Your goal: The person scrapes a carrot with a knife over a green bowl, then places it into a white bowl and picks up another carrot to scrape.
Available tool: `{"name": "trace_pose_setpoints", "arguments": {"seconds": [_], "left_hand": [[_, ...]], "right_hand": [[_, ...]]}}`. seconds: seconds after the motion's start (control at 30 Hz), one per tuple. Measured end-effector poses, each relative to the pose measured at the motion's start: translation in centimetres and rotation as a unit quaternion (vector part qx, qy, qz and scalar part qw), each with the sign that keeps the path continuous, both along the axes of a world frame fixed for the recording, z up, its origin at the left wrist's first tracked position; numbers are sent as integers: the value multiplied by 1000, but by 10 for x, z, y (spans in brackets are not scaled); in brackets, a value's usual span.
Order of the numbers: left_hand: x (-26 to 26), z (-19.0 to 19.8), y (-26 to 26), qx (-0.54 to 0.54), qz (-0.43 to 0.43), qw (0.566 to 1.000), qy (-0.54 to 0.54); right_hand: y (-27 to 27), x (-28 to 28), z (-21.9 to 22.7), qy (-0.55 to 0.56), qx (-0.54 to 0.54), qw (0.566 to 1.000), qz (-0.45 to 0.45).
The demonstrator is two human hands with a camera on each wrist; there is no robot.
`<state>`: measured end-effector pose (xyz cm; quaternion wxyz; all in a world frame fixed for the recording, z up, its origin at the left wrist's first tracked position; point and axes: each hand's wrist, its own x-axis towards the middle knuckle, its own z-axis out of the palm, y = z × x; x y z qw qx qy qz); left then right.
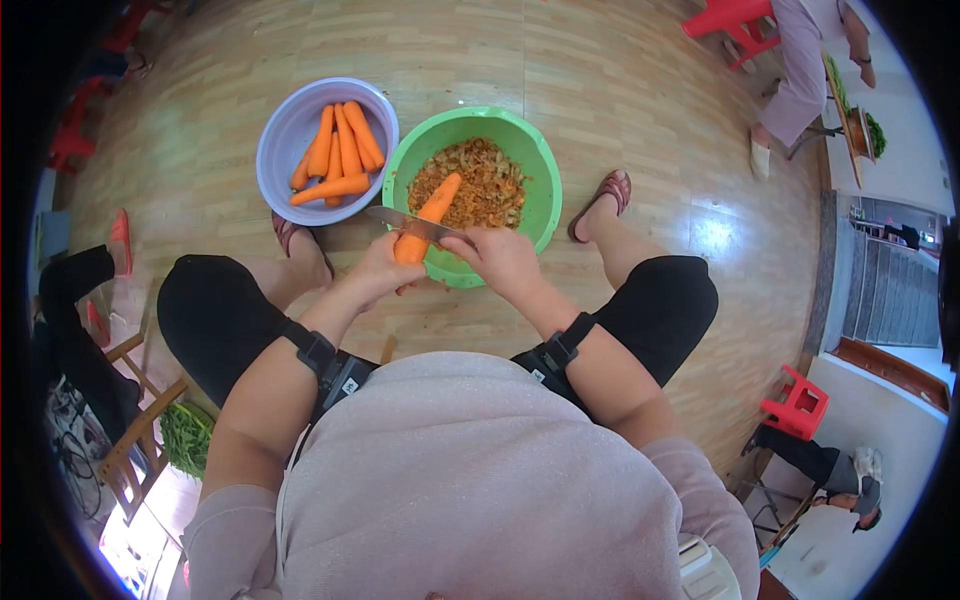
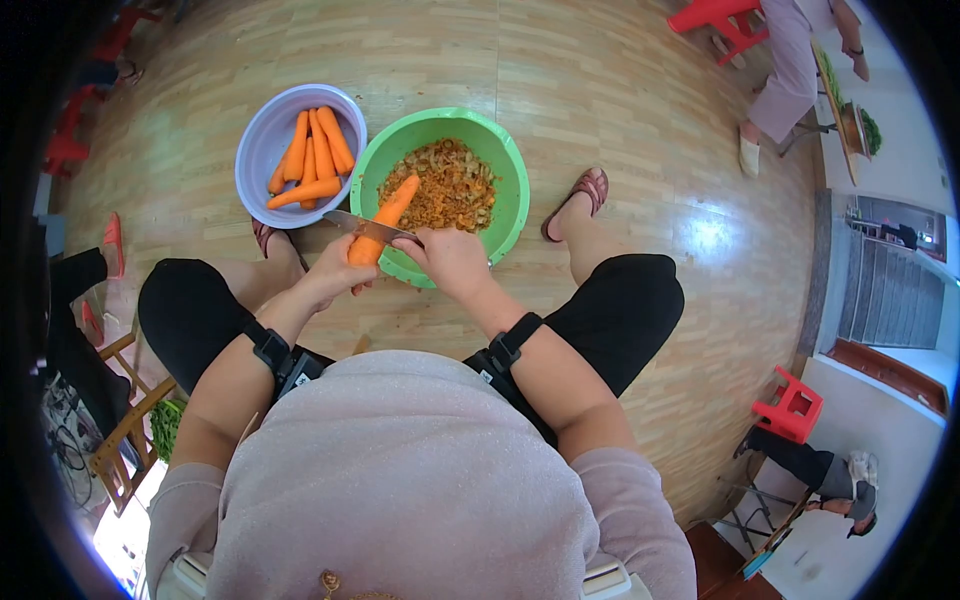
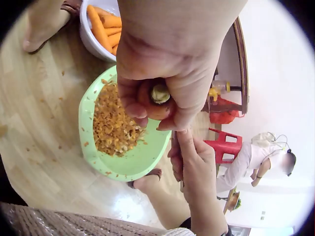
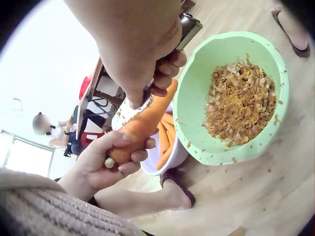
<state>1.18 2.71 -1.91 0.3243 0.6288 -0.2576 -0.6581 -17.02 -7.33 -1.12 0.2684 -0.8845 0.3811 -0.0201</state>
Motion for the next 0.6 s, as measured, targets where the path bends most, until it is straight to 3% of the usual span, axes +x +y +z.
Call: {"name": "trace_pose_setpoints", "arguments": {"seconds": [0.13,0.3,0.4,0.5,0.6], "left_hand": [[1,-6,2,5,-3,1000,-4],[1,-4,4,-2,-13,1000,15],[1,-4,4,-11,-13,1000,2],[1,-6,3,-13,-21,999,-21],[1,-4,4,-21,-41,998,-35]], "right_hand": [[-11,-7,-15,-8,-1,1000,-30],[-33,-23,-22,73,-6,991,-114],[-18,-13,-15,12,-15,997,-76],[-8,-5,-8,38,-6,998,-40],[-22,-13,-26,27,-13,996,-89]]}}
